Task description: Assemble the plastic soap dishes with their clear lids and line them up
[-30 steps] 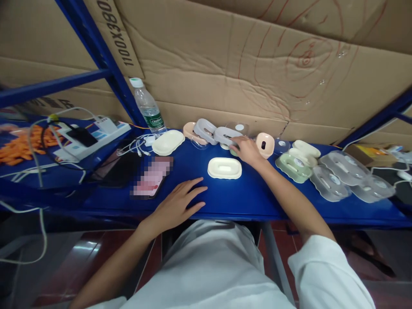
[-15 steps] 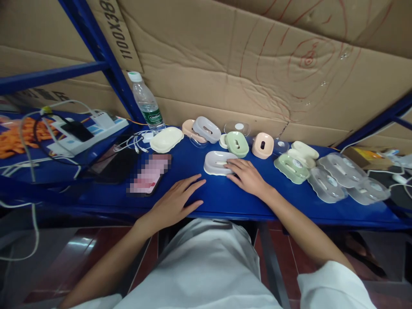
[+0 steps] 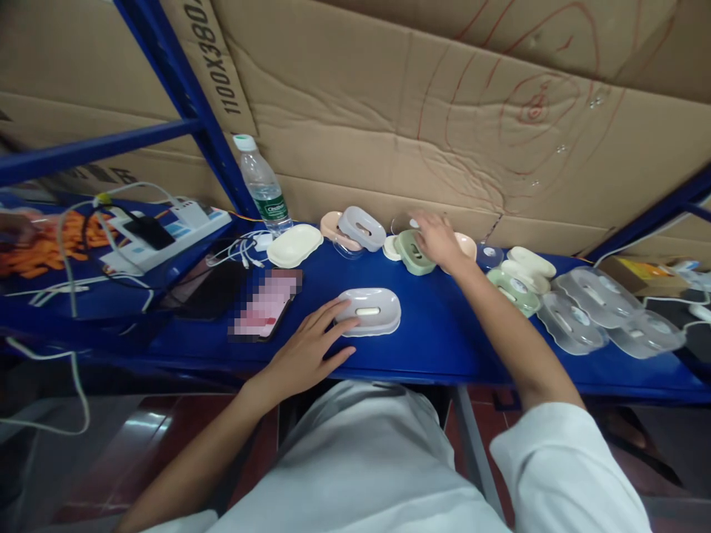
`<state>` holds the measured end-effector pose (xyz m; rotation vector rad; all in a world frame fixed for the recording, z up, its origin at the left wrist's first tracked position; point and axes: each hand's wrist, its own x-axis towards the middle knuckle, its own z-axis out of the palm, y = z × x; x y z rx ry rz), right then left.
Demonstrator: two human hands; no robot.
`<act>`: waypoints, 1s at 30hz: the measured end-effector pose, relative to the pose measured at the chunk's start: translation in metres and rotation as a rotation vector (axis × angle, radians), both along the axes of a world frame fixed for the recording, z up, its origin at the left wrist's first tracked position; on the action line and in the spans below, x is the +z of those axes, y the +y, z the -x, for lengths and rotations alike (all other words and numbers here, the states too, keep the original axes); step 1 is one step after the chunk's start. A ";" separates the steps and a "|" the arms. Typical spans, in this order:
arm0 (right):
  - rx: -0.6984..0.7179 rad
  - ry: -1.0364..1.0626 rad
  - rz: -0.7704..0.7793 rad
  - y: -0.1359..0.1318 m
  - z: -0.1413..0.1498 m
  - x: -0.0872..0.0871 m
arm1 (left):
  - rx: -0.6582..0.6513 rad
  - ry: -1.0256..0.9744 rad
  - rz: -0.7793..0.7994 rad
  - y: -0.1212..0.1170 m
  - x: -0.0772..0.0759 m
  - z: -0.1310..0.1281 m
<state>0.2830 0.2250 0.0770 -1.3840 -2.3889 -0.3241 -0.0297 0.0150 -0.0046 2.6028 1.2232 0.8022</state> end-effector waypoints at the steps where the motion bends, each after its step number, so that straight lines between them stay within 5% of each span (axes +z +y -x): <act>1: -0.068 -0.010 -0.013 0.020 -0.003 0.001 | 0.000 0.000 0.004 0.000 0.001 0.000; 5: -0.157 -0.026 -0.035 0.061 -0.007 -0.005 | -0.005 0.013 0.022 -0.001 0.003 0.000; 9: -0.183 -0.037 -0.070 0.055 -0.002 -0.003 | -0.007 0.024 0.030 -0.001 0.004 0.000; 13: -0.105 -0.048 -0.131 0.008 0.011 0.000 | 0.017 -0.026 0.013 -0.002 0.002 -0.001; 20: 0.383 0.021 0.040 -0.120 0.042 -0.034 | 0.184 -0.268 0.043 -0.003 -0.004 -0.004; 24: 0.567 0.105 0.233 -0.136 0.046 -0.044 | 0.201 -0.342 0.122 -0.001 -0.007 -0.003; 30: 0.642 0.140 0.102 -0.144 0.050 -0.048 | 0.172 -0.262 0.141 0.002 -0.009 0.000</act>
